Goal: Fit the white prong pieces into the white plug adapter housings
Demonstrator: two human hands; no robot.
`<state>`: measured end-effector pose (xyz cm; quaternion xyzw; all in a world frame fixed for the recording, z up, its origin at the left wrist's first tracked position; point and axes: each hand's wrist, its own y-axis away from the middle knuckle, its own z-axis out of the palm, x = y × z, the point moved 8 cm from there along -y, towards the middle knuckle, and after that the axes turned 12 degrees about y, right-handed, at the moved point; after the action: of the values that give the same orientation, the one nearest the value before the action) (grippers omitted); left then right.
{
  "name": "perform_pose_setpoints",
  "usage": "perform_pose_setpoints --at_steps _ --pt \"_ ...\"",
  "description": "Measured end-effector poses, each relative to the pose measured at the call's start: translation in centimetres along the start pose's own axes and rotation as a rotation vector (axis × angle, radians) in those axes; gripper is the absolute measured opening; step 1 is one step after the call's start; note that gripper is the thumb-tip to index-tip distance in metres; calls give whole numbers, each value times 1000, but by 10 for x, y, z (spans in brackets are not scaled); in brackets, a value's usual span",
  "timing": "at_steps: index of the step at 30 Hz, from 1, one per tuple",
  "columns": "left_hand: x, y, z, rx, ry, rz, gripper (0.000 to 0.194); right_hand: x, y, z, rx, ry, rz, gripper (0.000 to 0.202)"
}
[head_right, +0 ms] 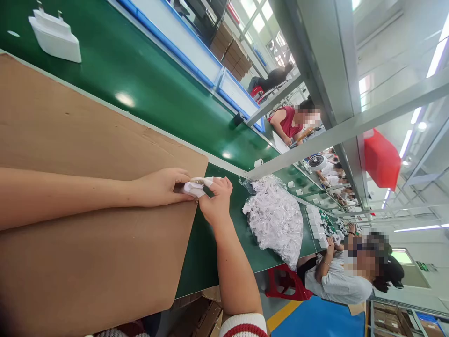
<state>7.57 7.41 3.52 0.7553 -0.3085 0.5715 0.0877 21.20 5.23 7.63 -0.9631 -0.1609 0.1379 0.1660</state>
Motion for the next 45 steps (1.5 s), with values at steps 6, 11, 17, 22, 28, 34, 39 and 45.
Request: perform_pose_setpoints --at_steps 6,11,17,22,28,34,39,45 --pt "-4 0 4 30 -57 -5 41 1 9 3 80 26 64 20" --pt "2 10 11 112 -251 127 57 1 10 2 102 14 59 15" --pt "10 25 21 122 -754 229 72 3 15 13 177 -131 56 18" --pt "17 27 21 127 -950 157 67 2 20 25 221 -227 80 17" --pt "17 20 24 71 -802 169 62 2 27 16 283 -200 89 20" --pt "-3 12 5 22 -255 148 42 4 25 11 225 -224 110 23" --pt "-9 5 1 -12 -114 122 40 7 20 7 125 -252 120 24" --pt "2 9 2 20 -119 176 43 7 12 4 77 -183 102 20"
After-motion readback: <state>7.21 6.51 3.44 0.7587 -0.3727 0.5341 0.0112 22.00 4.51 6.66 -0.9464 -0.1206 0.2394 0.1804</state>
